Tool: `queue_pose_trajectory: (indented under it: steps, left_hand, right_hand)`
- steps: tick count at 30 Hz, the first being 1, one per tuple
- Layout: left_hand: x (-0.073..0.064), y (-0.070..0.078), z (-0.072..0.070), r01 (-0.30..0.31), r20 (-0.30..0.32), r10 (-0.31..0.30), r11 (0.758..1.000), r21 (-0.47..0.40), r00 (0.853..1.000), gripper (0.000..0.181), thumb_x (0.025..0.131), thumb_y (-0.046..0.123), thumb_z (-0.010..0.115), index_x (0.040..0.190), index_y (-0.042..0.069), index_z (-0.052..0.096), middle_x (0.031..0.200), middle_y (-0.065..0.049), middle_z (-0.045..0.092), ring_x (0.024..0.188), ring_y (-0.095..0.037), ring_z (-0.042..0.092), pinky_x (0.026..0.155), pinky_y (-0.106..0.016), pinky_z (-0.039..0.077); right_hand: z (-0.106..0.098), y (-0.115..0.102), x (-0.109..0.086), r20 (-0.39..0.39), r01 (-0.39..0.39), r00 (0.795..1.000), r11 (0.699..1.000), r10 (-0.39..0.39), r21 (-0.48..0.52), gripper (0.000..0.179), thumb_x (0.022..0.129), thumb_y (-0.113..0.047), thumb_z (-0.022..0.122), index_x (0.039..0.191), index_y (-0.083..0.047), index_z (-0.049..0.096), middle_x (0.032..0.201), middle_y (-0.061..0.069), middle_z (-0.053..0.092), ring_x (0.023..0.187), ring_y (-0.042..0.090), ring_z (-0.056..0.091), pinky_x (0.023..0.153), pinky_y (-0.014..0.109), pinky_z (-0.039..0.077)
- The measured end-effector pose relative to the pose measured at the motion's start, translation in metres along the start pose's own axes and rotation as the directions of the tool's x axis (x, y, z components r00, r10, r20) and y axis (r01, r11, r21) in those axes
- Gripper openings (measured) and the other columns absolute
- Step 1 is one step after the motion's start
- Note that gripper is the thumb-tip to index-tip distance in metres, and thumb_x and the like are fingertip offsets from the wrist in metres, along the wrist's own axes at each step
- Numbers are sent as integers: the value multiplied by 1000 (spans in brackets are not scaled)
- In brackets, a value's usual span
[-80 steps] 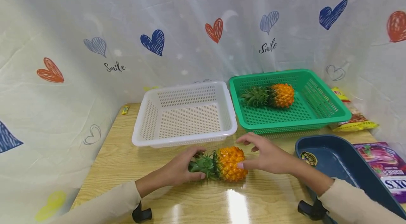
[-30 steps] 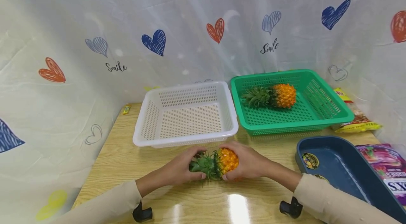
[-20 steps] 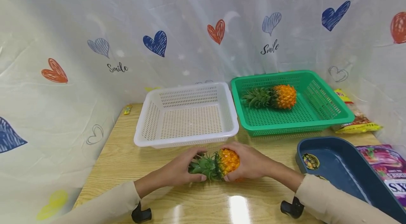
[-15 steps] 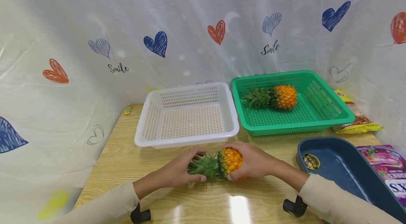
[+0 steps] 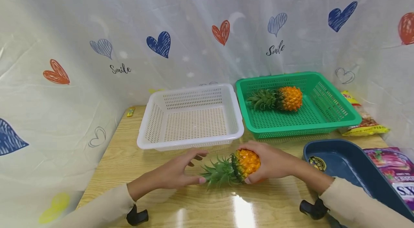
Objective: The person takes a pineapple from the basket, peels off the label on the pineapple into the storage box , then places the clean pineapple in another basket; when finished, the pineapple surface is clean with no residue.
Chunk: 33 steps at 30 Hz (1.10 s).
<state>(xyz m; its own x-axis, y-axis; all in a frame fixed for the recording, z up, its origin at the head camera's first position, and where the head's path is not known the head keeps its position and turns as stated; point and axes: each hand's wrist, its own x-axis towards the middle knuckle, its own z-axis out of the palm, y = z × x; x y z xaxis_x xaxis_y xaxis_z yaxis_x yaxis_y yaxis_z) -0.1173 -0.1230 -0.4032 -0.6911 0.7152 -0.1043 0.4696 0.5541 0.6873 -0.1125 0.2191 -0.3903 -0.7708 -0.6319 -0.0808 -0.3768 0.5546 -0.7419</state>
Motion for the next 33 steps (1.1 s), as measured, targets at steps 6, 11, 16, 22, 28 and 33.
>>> queue_pose_trajectory:
  steps: [6,11,16,22,28,33]
  left_hand:
    - [-5,4,-21,-67,-71,67,998,1,995,66,96,46,66,151,21,38,146,0,48,131,-17,51,104,-41,47]
    - [-8,1,-38,-83,-163,91,995,55,982,60,96,39,69,147,18,45,138,2,55,124,-17,56,100,-41,49]
    - [-9,-7,-51,-96,-227,111,992,78,967,54,96,35,70,143,16,51,130,0,61,113,-21,62,93,-41,52]
    - [-8,-19,-61,-79,-272,108,990,117,956,47,95,34,71,137,16,58,127,-3,63,110,-19,62,93,-40,51]
    - [-4,-26,-66,-17,-261,58,988,155,964,49,95,37,70,136,13,58,128,-5,64,114,-21,61,97,-43,50]
    - [-2,-31,-67,40,-248,-7,991,129,969,43,93,37,72,128,15,62,121,-2,66,110,-20,62,93,-41,52]
  right_hand:
    - [-19,-2,-14,46,24,999,999,-25,38,74,76,-28,85,141,-25,50,122,7,54,90,12,59,65,30,55]
    - [-39,-4,-24,40,68,997,997,-70,46,72,79,-25,84,142,-25,49,121,8,54,88,12,59,64,30,55]
    - [-61,-8,-33,27,60,998,998,-61,24,74,81,-25,83,145,-26,46,123,8,54,87,12,60,63,30,54]
    - [-89,-17,-40,-19,97,995,995,-98,-35,74,79,-21,84,144,-26,48,123,2,55,84,13,61,60,29,53]
    - [-114,-21,-43,-72,39,996,995,-46,-89,77,79,-18,85,144,-29,46,116,6,57,75,14,61,58,29,51]
    - [-131,-19,-42,-100,-36,995,991,23,-130,80,79,-20,85,147,-31,43,116,10,57,75,15,60,59,30,51]
